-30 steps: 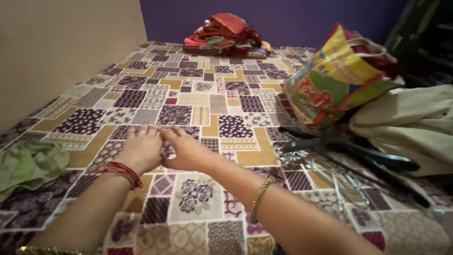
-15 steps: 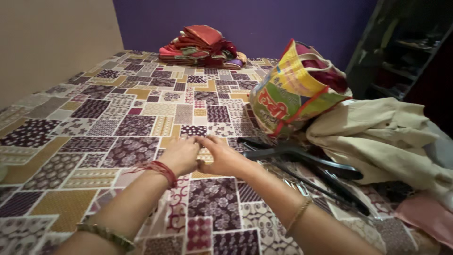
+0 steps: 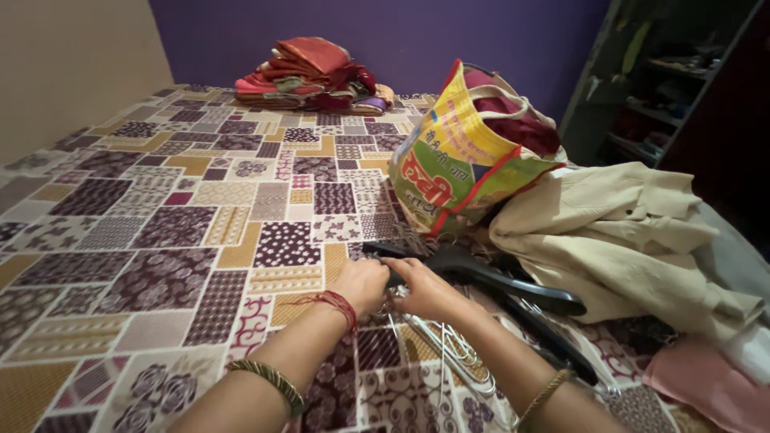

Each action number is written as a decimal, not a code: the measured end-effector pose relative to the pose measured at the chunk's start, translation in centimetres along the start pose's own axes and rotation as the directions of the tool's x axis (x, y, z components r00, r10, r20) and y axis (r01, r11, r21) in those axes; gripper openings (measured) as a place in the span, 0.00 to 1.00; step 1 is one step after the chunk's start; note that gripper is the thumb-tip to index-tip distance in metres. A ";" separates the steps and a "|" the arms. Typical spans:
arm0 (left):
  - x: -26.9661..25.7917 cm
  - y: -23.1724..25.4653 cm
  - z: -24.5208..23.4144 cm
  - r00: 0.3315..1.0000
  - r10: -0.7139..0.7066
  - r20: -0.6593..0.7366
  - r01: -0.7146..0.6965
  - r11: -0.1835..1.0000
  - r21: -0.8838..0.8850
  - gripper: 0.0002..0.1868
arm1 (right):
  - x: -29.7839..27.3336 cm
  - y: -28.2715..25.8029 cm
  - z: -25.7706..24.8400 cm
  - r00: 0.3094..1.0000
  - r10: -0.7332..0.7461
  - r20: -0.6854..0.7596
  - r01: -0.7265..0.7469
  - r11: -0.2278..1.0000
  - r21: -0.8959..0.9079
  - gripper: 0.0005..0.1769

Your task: The person takes a maroon shirt from a bag, places it on a hanger, and buttons the collar. They then smooth the shirt on the bed and pick up a striped shirt to place on another hanger.

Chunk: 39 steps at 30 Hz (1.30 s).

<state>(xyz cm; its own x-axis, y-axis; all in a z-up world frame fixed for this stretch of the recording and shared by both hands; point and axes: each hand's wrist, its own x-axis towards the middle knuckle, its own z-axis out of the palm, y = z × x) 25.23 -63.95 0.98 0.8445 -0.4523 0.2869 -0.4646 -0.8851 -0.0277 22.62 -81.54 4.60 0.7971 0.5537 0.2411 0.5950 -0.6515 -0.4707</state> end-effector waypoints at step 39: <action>13.0 1.6 -10.5 0.988 -0.003 -0.152 -0.025 0.983 -0.184 0.47 | 8.9 8.1 -8.8 0.766 0.008 -0.642 -0.369 0.823 -0.431 0.12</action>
<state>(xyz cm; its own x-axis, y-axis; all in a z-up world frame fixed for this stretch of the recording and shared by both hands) 32.63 -70.12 14.69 0.7959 -0.4275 0.4288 -0.5267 -0.8381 0.1422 35.47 -86.48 10.42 0.6822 0.0860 0.7261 0.2400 -0.9644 -0.1112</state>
